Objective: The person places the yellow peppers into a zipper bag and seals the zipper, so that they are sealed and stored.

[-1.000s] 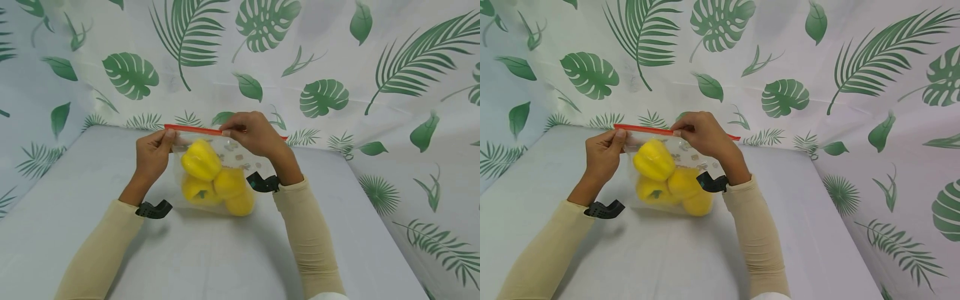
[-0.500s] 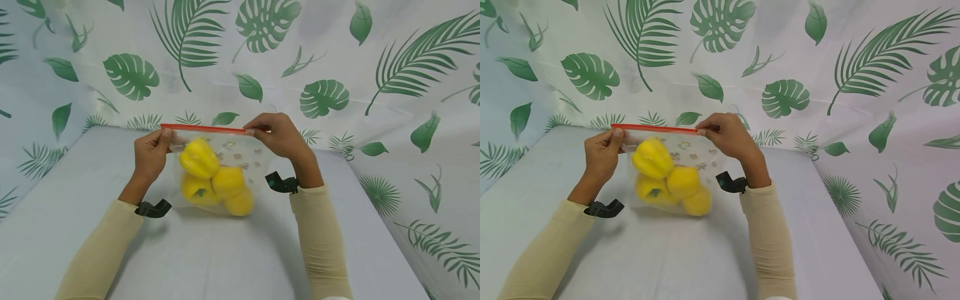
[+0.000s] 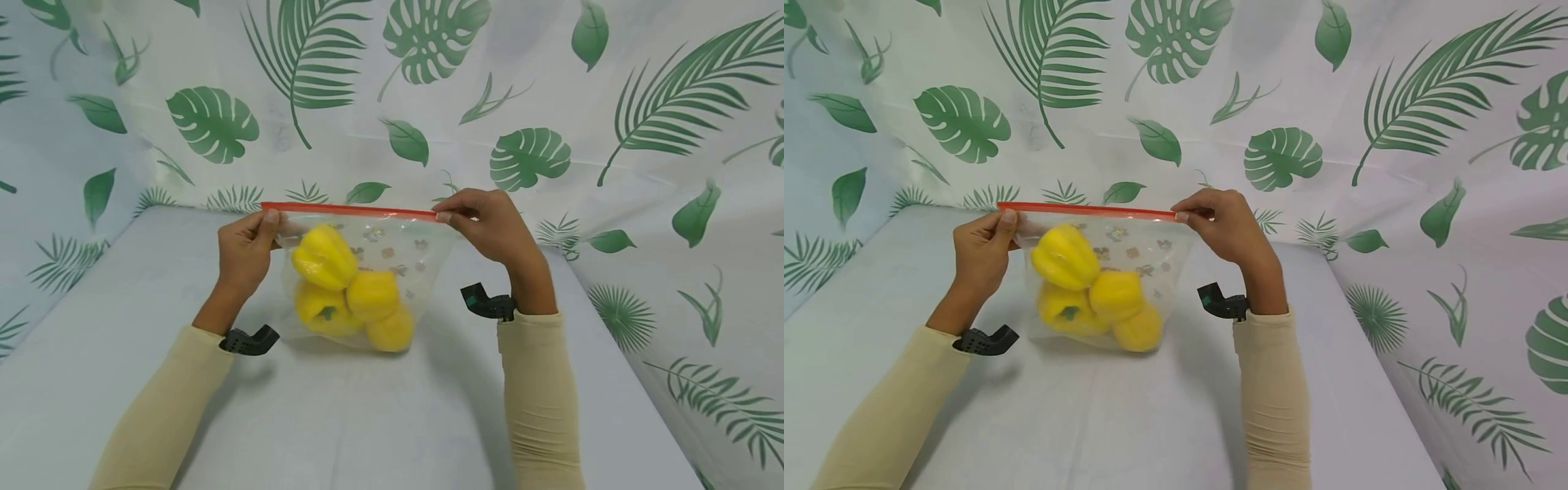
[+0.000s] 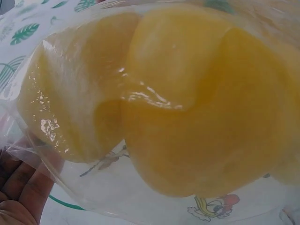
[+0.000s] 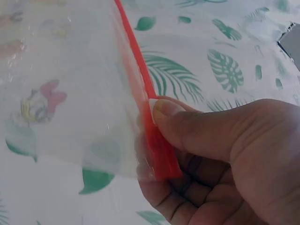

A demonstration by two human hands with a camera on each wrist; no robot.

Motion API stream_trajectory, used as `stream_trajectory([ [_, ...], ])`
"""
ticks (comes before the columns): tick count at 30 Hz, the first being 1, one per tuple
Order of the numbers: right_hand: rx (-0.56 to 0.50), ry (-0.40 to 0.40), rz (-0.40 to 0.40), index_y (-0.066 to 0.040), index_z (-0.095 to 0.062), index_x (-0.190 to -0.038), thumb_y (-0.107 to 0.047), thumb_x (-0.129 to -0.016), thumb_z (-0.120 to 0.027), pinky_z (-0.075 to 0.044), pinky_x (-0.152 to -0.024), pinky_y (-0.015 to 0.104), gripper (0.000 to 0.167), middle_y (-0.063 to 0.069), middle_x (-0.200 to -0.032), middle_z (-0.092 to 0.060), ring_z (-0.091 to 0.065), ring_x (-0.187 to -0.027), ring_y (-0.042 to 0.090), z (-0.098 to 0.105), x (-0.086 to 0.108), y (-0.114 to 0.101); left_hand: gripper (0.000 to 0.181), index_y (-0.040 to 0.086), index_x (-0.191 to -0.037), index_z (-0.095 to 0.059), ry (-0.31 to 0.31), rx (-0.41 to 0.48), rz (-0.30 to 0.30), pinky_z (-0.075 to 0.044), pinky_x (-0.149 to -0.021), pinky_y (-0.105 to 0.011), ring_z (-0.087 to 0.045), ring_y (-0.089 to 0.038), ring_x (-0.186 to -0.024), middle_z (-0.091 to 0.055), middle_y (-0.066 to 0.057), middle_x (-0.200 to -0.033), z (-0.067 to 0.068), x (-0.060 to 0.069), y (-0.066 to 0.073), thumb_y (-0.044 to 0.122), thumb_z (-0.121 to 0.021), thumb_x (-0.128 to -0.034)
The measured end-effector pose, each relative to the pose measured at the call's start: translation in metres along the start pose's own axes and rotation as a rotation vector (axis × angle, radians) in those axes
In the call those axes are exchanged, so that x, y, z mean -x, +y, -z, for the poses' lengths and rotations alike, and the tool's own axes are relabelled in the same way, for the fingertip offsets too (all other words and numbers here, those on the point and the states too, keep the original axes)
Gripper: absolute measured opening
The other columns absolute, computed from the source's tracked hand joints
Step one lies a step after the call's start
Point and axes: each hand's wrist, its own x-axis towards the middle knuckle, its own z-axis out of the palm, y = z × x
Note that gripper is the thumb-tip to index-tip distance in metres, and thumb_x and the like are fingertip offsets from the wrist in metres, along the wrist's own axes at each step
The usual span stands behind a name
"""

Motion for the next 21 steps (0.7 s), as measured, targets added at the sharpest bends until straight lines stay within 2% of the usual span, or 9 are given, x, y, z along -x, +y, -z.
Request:
stream_trajectory([
  [5,0.018,0.043,0.007,0.0,-0.075,-0.102,-0.003,-0.088,-0.069,-0.046,-0.072,0.02,0.016,0.009,-0.095,-0.07,-0.062,-0.081,0.019,0.005,0.007,0.01,0.027,-0.01,-0.097,-0.07,-0.007,0.029,-0.009,-0.055,-0.068,-0.024,-0.069,-0.009,-0.073,-0.073,-0.007,-0.085,0.0,0.0,0.0,0.009,-0.052,-0.0989],
  [8,0.024,0.059,-0.001,0.0,-0.075,-0.101,-0.002,-0.088,-0.068,-0.046,-0.071,0.02,0.015,0.008,-0.094,-0.07,-0.061,-0.08,0.016,0.006,0.011,0.014,0.028,-0.009,-0.099,-0.07,-0.038,0.056,0.008,-0.055,-0.07,-0.026,-0.07,-0.011,-0.075,-0.073,-0.008,-0.088,-0.001,0.0,0.001,0.011,-0.051,-0.0994],
  [10,0.025,0.073,0.0,-0.001,-0.075,-0.101,-0.002,-0.088,-0.068,-0.046,-0.071,0.02,0.015,0.007,-0.094,-0.07,-0.061,-0.08,0.015,0.006,0.012,0.016,0.029,-0.008,-0.101,-0.07,-0.065,0.092,0.054,-0.055,-0.073,-0.026,-0.07,-0.013,-0.078,-0.073,-0.007,-0.09,0.0,0.0,0.0,0.015,-0.052,-0.0996],
  [13,0.026,0.096,0.005,0.0,-0.075,-0.102,-0.002,-0.088,-0.068,-0.046,-0.072,0.02,0.016,0.008,-0.095,-0.07,-0.06,-0.08,0.016,0.002,0.011,0.019,0.033,-0.005,-0.107,-0.066,-0.126,0.151,0.161,-0.053,-0.079,-0.026,-0.068,-0.013,-0.088,-0.07,-0.004,-0.095,0.004,0.002,-0.003,0.023,-0.052,-0.0994],
  [16,0.014,0.129,0.003,0.001,-0.075,-0.103,-0.001,-0.089,-0.067,-0.046,-0.074,0.018,0.017,0.009,-0.097,-0.069,-0.06,-0.08,0.016,-0.002,0.01,0.023,0.054,-0.001,-0.131,-0.052,-0.272,0.233,0.298,-0.048,-0.093,-0.029,-0.059,-0.017,-0.107,-0.06,-0.01,-0.119,0.008,0.005,-0.01,0.039,-0.057,-0.0948],
  [19,-0.012,0.172,-0.005,0.002,-0.074,-0.104,-0.001,-0.089,-0.066,-0.046,-0.075,0.017,0.017,0.011,-0.099,-0.069,-0.06,-0.083,0.017,-0.006,0.011,0.028,0.088,0.007,-0.152,-0.025,-0.517,0.176,0.401,-0.038,-0.104,-0.04,-0.045,-0.023,-0.123,-0.042,-0.014,-0.142,0.007,0.008,-0.018,0.057,-0.058,-0.0878],
  [21,-0.031,0.205,-0.012,0.003,-0.073,-0.104,-0.002,-0.09,-0.065,-0.046,-0.077,0.017,0.017,0.012,-0.1,-0.068,-0.06,-0.086,0.017,-0.01,0.012,0.03,0.103,0.01,-0.156,-0.015,-0.65,0.123,0.439,-0.032,-0.107,-0.049,-0.037,-0.027,-0.131,-0.033,-0.014,-0.15,0.004,0.012,-0.024,0.066,-0.06,-0.0811],
])
